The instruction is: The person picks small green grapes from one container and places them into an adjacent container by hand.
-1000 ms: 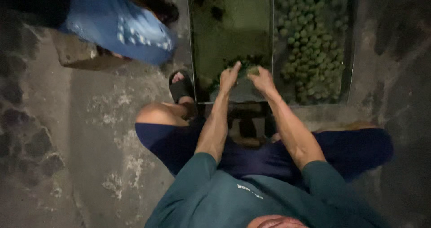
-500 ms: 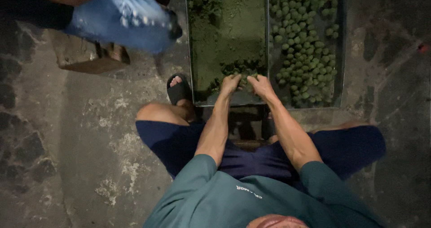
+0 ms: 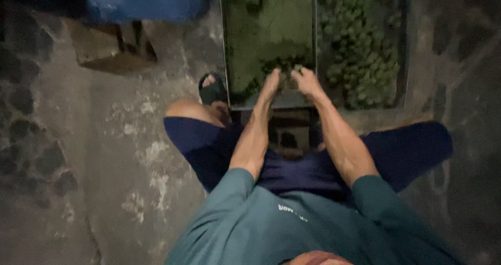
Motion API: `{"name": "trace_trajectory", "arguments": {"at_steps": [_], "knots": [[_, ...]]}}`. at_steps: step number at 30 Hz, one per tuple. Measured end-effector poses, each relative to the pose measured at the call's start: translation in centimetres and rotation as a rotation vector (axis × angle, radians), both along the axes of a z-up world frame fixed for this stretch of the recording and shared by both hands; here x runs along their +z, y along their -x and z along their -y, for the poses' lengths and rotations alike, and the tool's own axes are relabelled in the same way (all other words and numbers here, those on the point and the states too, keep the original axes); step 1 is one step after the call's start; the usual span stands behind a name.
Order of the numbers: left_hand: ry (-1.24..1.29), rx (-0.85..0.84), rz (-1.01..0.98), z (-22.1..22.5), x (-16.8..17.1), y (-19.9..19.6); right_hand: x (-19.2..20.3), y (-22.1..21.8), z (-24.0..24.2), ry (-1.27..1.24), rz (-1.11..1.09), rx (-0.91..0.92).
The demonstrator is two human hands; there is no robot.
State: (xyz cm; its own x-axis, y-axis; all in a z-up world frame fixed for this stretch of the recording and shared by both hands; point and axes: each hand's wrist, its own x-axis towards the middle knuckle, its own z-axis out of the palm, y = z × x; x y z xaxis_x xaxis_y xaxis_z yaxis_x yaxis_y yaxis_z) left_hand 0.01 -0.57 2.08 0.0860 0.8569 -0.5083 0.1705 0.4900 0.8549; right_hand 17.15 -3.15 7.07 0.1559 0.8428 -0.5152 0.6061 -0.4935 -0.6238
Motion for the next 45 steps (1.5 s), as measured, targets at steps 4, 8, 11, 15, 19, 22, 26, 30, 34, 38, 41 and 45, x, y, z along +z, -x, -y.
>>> {"name": "trace_trajectory", "arguments": {"at_steps": [4,8,11,15,19,22,26,30,34,38,41,45], "knots": [[0.08,0.001,0.153,1.4,2.5,0.9,-1.4,-0.9,0.6,-0.2,-0.12,-0.01],[0.09,0.051,0.26,1.7,5.0,1.8,-1.2,-0.6,2.3,-0.258,-0.062,-0.021],[0.115,0.181,0.353,1.4,4.0,1.7,-1.7,-1.0,2.2,-0.268,0.003,-0.08],[0.114,0.19,0.45,1.7,1.6,3.2,-1.5,-2.5,2.8,-0.364,-0.571,-0.141],[0.289,0.297,0.51,1.8,0.9,4.4,-2.3,-3.6,2.8,-0.236,-0.321,-0.091],[0.256,0.332,0.468,2.1,-1.2,3.6,-3.1,-4.1,3.1,-0.226,-0.385,-0.191],[-0.058,0.178,0.351,1.7,-3.6,1.9,-4.1,-3.7,2.6,-0.38,-0.504,-0.141],[-0.086,0.084,0.214,0.7,-2.5,0.7,-1.7,-2.7,1.3,-0.198,-0.09,-0.142],[0.047,0.042,0.277,0.4,1.1,0.4,1.9,-0.1,0.7,-0.609,-0.236,0.186],[-0.233,0.126,0.459,0.6,3.1,1.0,3.3,1.9,1.2,-0.728,0.037,0.406],[-0.156,0.186,0.43,0.5,5.7,2.1,4.6,2.4,1.3,-0.613,-0.02,0.211],[-0.091,0.235,0.639,0.2,8.1,4.1,5.3,0.5,1.4,-0.298,-0.496,-0.127]]}}
